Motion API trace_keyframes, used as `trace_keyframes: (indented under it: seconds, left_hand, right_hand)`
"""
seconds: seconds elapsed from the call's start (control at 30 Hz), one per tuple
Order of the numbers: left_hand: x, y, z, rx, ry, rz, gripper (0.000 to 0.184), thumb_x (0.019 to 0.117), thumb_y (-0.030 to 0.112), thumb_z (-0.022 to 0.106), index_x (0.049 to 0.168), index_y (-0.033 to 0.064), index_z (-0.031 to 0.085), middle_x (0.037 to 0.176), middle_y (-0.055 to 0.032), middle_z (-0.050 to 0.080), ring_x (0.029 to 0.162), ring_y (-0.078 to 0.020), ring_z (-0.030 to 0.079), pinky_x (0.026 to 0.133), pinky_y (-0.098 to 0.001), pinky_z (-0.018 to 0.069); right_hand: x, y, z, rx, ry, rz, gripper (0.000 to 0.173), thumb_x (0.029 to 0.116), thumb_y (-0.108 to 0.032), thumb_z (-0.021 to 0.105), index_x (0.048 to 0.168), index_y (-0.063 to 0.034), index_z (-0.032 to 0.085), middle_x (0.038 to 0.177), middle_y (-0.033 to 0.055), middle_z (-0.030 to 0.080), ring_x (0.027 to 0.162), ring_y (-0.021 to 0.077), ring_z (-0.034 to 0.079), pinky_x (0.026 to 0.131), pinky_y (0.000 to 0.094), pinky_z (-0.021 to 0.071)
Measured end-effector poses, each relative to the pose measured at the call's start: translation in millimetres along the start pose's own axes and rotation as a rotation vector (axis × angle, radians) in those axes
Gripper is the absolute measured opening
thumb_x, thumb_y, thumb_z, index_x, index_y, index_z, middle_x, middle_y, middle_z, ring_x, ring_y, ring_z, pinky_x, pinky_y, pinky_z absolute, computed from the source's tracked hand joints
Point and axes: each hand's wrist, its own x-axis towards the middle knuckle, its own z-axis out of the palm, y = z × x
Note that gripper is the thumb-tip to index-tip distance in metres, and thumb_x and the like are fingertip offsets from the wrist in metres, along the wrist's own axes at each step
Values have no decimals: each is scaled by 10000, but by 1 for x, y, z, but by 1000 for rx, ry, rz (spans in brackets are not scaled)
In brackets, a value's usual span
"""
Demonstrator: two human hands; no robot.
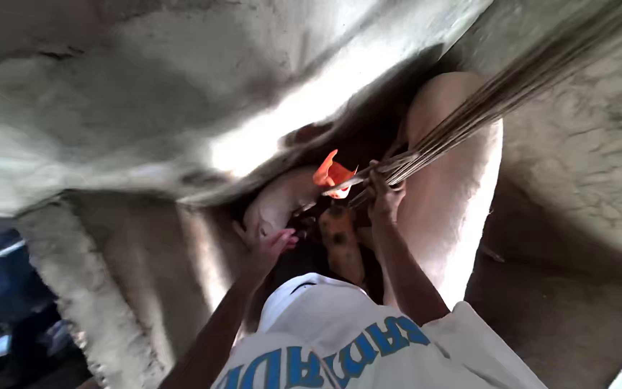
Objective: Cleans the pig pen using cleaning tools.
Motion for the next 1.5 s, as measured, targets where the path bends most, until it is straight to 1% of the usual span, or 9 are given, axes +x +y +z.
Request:
trace_keyframes:
  seconds: [0.07, 0.23, 0.43, 0.5, 0.67, 0.87, 1.07, 1.4, 1.5]
  left_hand:
    - [63, 33, 19, -65, -206, -48, 470, 1131, 318, 340, 1358, -10, 588, 1114, -107, 748, 975, -148, 722, 893, -309, 572]
    - [187, 62, 62, -147, -375, -435, 820, 1061, 662, 197, 1382, -11, 538, 1177, -221, 693, 1017, -319, 703, 858, -490, 575]
    - [227, 69, 94, -383, -181, -672, 154, 1017, 214, 529, 928, 98, 578, 718, -35, 549, 593, -151, 545, 541, -307, 494]
    - [239, 64, 97, -355, -196, -671, 161, 1016, 177, 524, 920, 71, 597, 705, -39, 573, 583, -141, 558, 540, -292, 504]
    - [275, 59, 87, -304, -128, -706, 204, 1052, 109, 444, 1202, -8, 519, 937, -143, 653, 734, -191, 656, 639, -312, 559]
    - [294, 73, 40, -172, -180, -689, 158, 1063, 112, 417, 1039, 16, 540, 738, -89, 638, 466, -97, 545, 408, -201, 443]
    - [312, 111, -2, 244, -350, -653, 232, 1099, 211, 390, 1138, 48, 551, 795, -55, 680, 451, -63, 530, 418, -194, 449]
    - [330, 182, -44, 539, -588, -443, 236, 1099, 195, 431, 1118, 34, 602, 809, -56, 691, 462, -43, 523, 428, -171, 432]
    - [329, 197, -41, 554, -562, -429, 204, 1092, 159, 432, 1098, 34, 593, 812, -58, 692, 459, -40, 515, 425, -169, 422]
  right_hand:
    - [6, 28, 1, -55, 5, 91, 492, 921, -28, 721, 1360, -101, 512, 1045, 88, 727, 744, 155, 698, 655, 331, 613]
    - [24, 83, 11, -34, 21, 230, 572, 834, 26, 762, 1349, -28, 520, 961, 154, 688, 716, 212, 674, 614, 381, 602]
    - [34, 114, 3, -103, -19, 368, 606, 755, 89, 718, 1318, 62, 497, 1005, 190, 725, 713, 229, 696, 602, 368, 596]
    - [35, 115, -4, -119, -10, 382, 638, 753, 70, 731, 1345, 59, 493, 1066, 185, 719, 734, 226, 697, 600, 364, 595]
    - [36, 96, -38, -271, 43, 414, 633, 818, 36, 726, 1398, 35, 473, 1145, 160, 733, 759, 221, 730, 620, 356, 620]
    - [48, 99, -110, -683, 156, 540, 571, 906, -23, 715, 1417, 21, 464, 1072, 147, 722, 740, 210, 722, 676, 377, 625]
    - [23, 114, -141, -913, 178, 661, 605, 917, -172, 742, 1444, -14, 490, 1093, 235, 665, 787, 297, 684, 733, 472, 588]
    - [16, 135, -162, -1078, 83, 791, 707, 1055, -316, 579, 1653, -218, 215, 1225, 257, 649, 875, 361, 698, 772, 518, 580]
    - [13, 130, -176, -1191, 51, 828, 705, 1058, -321, 564, 1660, -242, 206, 1331, 261, 625, 1096, 425, 672, 920, 594, 538]
